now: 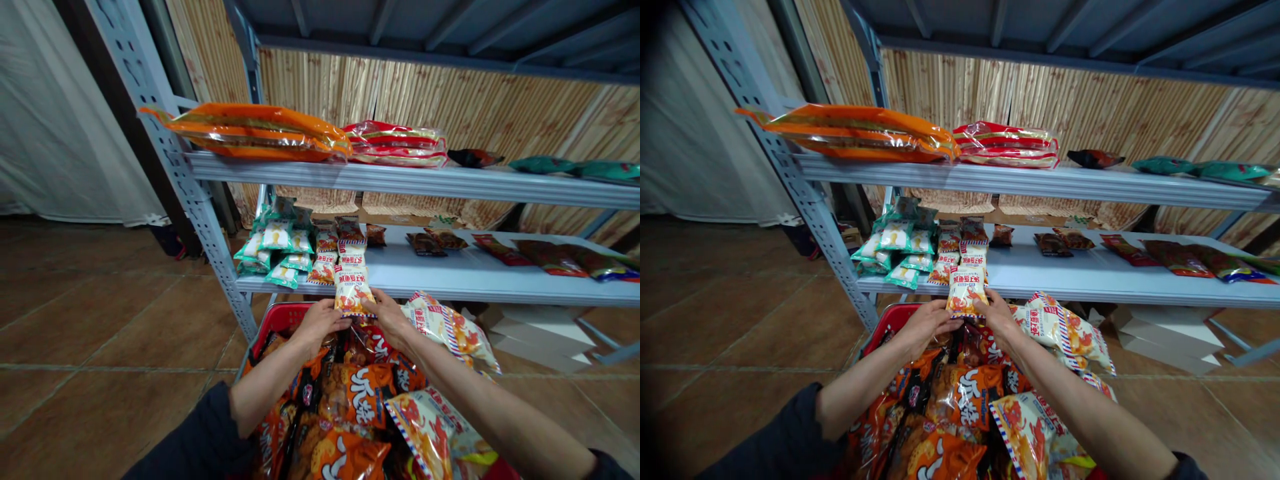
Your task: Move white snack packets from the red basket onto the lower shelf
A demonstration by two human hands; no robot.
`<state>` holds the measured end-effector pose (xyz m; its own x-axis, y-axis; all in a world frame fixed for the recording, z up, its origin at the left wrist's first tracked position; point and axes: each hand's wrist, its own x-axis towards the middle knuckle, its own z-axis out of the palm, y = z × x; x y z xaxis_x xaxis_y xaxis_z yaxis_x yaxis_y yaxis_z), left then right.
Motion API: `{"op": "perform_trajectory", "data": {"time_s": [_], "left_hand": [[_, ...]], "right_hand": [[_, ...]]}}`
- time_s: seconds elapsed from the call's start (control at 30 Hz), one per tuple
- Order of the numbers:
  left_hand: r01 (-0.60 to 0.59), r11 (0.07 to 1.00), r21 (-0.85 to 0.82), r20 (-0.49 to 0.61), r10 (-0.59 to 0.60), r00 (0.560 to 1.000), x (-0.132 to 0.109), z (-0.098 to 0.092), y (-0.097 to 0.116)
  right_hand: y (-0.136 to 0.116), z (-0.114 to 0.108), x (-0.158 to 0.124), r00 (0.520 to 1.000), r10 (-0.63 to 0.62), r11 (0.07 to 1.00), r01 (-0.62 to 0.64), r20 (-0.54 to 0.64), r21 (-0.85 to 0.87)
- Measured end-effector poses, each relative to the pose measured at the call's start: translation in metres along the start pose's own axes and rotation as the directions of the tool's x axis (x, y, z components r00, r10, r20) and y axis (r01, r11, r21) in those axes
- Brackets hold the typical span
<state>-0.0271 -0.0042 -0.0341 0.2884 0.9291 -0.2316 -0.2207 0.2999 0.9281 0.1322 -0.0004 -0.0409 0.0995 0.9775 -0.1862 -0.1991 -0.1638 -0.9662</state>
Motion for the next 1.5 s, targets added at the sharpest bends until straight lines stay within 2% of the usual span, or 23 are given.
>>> {"op": "perform_trajectory", "data": {"time_s": [0.13, 0.3, 0.57, 0.87, 1.0, 1.23, 1.4, 1.5], "left_hand": [[0.002, 1.0, 0.009, -0.009, -0.002, 1.0, 0.003, 0.0, 0.01], [0.018, 0.999, -0.027, -0.09, -0.021, 0.996, 0.014, 0.0, 0.021], [0.017, 1.0, -0.018, -0.093, -0.019, 0.996, 0.027, -0.006, 0.028], [0.058, 0.998, 0.003, -0.126, -0.058, 0.99, 0.026, -0.015, 0.027], [0.045, 0.999, -0.017, -0.145, -0.047, 0.988, 0.031, -0.021, 0.028], [0.008, 1.0, 0.002, -0.18, -0.007, 0.984, 0.052, -0.022, 0.036], [0.018, 1.0, 0.011, -0.196, -0.016, 0.98, 0.062, -0.021, 0.038], [0.03, 1.0, 0.004, -0.194, -0.029, 0.981, 0.064, -0.023, 0.036]], "right_hand": [[-0.011, 0.002, 0.014, 0.998, -0.004, 1.0, 0.005, -0.055, 0.017], [-0.026, -0.002, 0.039, 0.993, -0.037, 0.998, 0.042, -0.111, 0.041], [-0.054, -0.006, 0.087, 0.976, -0.112, 0.99, 0.125, -0.186, 0.059], [-0.077, 0.017, 0.158, 0.964, -0.162, 0.985, 0.171, -0.21, 0.025], [-0.078, 0.034, 0.174, 0.964, -0.175, 0.983, 0.181, -0.2, 0.014], [-0.068, 0.06, 0.177, 0.97, -0.186, 0.982, 0.187, -0.156, -0.013], [-0.075, 0.061, 0.201, 0.952, -0.234, 0.972, 0.229, -0.199, -0.044], [-0.076, 0.058, 0.218, 0.937, -0.301, 0.954, 0.296, -0.178, -0.057]]}}
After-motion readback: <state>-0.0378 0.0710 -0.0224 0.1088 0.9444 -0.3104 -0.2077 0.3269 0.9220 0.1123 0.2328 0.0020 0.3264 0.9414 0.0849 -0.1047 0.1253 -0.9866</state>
